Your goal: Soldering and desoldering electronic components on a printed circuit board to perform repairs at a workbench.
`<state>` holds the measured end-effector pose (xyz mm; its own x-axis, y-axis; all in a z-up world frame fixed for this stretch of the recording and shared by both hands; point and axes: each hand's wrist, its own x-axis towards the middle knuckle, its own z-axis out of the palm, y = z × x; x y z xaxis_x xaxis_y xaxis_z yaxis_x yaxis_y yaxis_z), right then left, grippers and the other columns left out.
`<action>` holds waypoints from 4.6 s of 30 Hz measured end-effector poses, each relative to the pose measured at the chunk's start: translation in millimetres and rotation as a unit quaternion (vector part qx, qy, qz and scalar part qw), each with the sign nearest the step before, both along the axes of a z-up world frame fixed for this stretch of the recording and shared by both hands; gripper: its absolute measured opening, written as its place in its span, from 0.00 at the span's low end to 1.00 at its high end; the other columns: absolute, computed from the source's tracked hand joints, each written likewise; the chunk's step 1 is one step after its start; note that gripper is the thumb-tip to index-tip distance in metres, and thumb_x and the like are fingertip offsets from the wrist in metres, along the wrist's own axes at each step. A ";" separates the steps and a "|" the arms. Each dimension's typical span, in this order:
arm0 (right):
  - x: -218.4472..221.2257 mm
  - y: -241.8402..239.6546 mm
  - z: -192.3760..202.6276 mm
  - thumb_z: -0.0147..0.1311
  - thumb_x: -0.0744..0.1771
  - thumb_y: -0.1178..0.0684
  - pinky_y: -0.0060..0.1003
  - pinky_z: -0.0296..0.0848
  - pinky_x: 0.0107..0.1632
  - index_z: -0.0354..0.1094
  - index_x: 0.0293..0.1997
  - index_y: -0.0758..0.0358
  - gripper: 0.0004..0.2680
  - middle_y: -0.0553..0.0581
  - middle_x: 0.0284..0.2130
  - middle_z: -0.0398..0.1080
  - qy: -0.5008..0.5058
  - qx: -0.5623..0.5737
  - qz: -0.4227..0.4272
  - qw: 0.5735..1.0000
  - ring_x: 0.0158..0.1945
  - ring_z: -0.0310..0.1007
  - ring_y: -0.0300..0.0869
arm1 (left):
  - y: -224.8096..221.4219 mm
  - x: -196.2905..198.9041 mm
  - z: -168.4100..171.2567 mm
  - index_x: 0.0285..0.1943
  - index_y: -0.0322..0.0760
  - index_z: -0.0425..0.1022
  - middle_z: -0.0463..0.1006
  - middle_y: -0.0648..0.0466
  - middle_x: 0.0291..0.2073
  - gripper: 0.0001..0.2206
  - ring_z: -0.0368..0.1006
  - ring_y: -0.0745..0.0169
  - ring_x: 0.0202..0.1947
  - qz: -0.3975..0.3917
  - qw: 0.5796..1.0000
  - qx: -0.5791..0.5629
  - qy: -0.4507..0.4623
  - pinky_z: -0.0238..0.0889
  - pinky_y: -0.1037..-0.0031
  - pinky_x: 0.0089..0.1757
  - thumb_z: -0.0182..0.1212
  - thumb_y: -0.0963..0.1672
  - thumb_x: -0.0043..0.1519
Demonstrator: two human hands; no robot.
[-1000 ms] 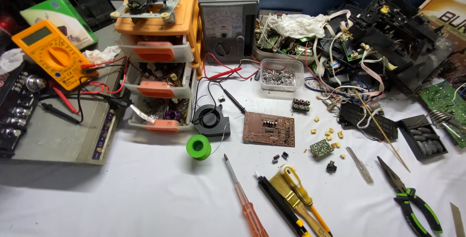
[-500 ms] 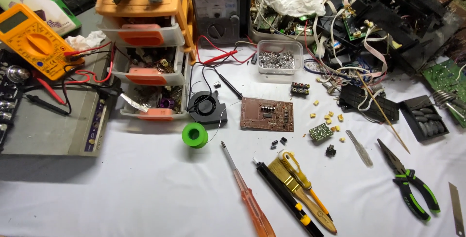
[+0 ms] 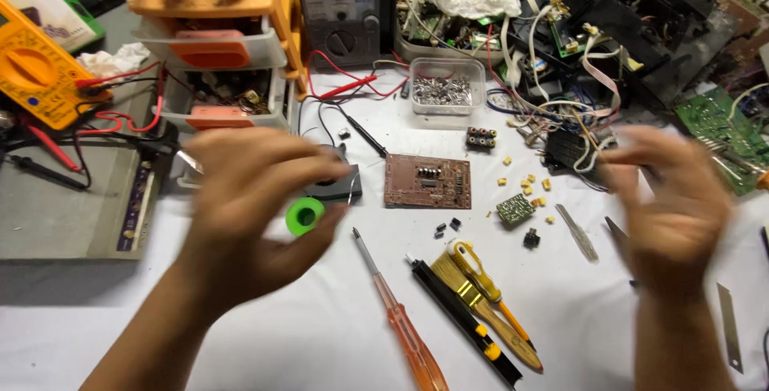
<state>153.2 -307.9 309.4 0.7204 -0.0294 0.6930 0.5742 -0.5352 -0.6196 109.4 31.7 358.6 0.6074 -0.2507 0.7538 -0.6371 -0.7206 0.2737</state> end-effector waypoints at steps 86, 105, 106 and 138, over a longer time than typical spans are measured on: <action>14.5 54.8 -60.0 0.45 0.62 0.64 0.38 0.75 0.31 0.59 0.52 0.75 0.14 0.67 0.23 0.69 0.307 0.307 0.215 0.875 0.26 0.72 0.45 | -50.0 73.6 -90.5 0.48 0.50 0.73 0.68 0.49 0.50 0.24 0.63 0.48 0.52 -0.074 0.995 0.010 0.062 0.55 0.62 0.49 0.69 0.44 0.40; 18.6 52.4 -64.4 0.44 0.62 0.64 0.38 0.75 0.34 0.59 0.52 0.75 0.13 0.67 0.25 0.69 0.295 0.274 0.200 0.893 0.29 0.72 0.44 | -50.0 74.8 -90.4 0.57 0.45 0.64 0.69 0.50 0.50 0.31 0.65 0.50 0.49 -0.082 0.995 -0.001 0.051 0.57 0.63 0.49 0.70 0.45 0.42; 19.1 52.8 -62.4 0.44 0.63 0.63 0.39 0.74 0.35 0.59 0.52 0.75 0.13 0.67 0.25 0.69 0.292 0.262 0.195 0.899 0.29 0.71 0.45 | -50.6 74.6 -87.3 0.57 0.43 0.62 0.70 0.47 0.48 0.32 0.66 0.47 0.48 -0.098 0.993 -0.025 0.063 0.58 0.61 0.48 0.70 0.44 0.41; 24.6 27.2 21.0 0.51 0.59 0.60 0.52 0.49 0.57 0.54 0.59 0.64 0.21 0.61 0.45 0.67 0.078 -0.138 0.144 0.977 0.52 0.62 0.54 | -51.3 61.6 -62.3 0.57 0.42 0.54 0.69 0.46 0.50 0.31 0.67 0.43 0.45 -0.140 0.989 0.000 -0.050 0.58 0.58 0.46 0.68 0.46 0.48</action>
<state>177.8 -280.7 330.4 0.7693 0.3623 0.5263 0.6350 -0.5245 -0.5672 171.0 -19.6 296.3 0.4372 -0.3992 0.8059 -0.8354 -0.5122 0.1995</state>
